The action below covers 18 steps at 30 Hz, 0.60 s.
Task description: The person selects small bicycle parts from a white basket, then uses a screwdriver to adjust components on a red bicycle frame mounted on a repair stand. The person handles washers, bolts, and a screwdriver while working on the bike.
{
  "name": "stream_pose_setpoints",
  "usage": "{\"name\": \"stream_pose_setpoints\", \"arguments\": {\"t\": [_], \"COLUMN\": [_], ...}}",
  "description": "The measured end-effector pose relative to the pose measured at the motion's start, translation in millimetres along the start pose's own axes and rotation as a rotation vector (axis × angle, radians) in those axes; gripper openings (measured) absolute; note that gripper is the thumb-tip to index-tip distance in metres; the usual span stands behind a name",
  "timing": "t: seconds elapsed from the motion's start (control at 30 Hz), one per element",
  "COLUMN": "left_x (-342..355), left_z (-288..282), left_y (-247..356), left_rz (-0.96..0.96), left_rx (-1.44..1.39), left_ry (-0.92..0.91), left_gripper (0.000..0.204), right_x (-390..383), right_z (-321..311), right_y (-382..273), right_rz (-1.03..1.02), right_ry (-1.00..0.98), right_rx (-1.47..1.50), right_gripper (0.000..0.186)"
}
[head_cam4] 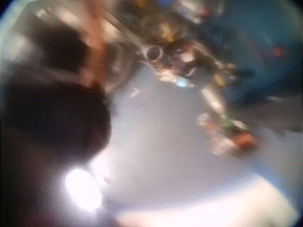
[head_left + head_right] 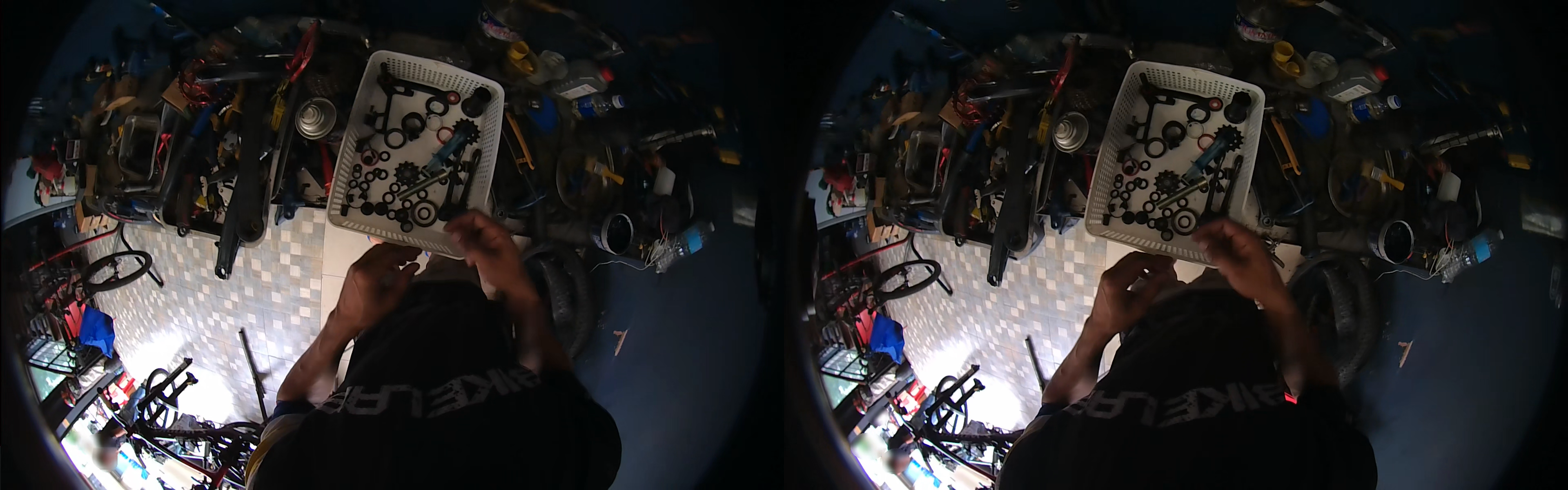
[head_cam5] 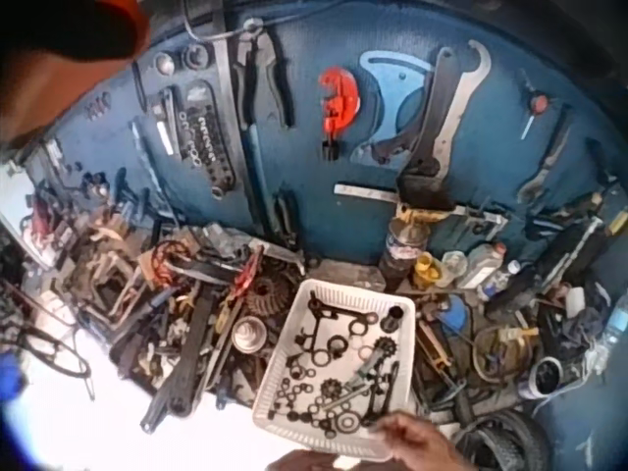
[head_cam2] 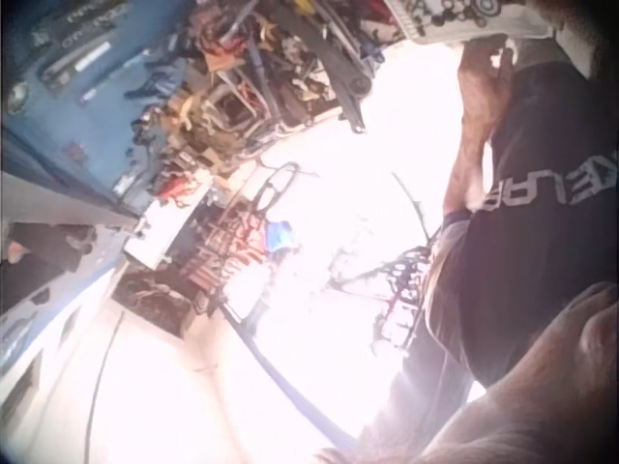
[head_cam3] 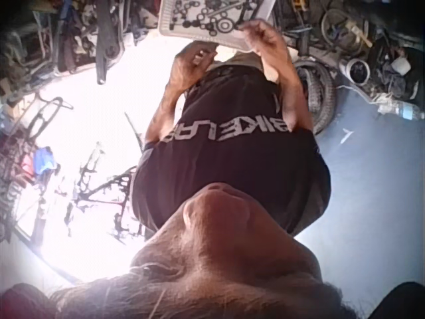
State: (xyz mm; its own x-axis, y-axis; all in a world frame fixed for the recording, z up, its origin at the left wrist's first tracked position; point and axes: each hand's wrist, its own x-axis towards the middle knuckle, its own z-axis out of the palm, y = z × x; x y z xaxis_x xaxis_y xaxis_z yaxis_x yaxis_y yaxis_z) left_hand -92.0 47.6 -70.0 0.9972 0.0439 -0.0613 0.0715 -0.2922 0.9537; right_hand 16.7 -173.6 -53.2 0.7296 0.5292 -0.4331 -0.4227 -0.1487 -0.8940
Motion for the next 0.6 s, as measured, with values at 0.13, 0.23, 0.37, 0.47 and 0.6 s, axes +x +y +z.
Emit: {"name": "stream_pose_setpoints", "arguments": {"t": [0.13, 0.23, 0.37, 0.47, 0.6], "left_x": [7.3, 15.9, 27.5, 33.5, 25.6], "left_z": [2.4, 5.1, 6.1, 4.0, 5.9], "left_y": [12.2, 15.3, 17.6, 23.9, 25.1], "left_rz": [0.039, 0.067, 0.022, -0.004, -0.095], "left_rx": [0.128, 0.153, 0.303, 0.341, 0.346], "left_ry": [0.077, 0.164, 0.283, 0.326, 0.375], "left_gripper": [0.024, 0.025, 0.021, 0.019, 0.017], "right_x": [31.0, 70.8, 115.5, 159.1, 193.6], "right_z": [-48.7, -80.2, -62.0, -55.8, -56.8], "right_y": [-20.6, -35.2, -59.0, -39.1, -48.8], "right_rz": [-0.042, -0.214, -0.538, -0.640, -0.597], "right_ry": [0.042, -0.055, -0.183, -0.388, -0.431], "right_rx": [-0.065, -0.461, -1.140, -1.429, -1.566], "right_gripper": [0.012, 0.020, 0.025, 0.026, 0.017]}}
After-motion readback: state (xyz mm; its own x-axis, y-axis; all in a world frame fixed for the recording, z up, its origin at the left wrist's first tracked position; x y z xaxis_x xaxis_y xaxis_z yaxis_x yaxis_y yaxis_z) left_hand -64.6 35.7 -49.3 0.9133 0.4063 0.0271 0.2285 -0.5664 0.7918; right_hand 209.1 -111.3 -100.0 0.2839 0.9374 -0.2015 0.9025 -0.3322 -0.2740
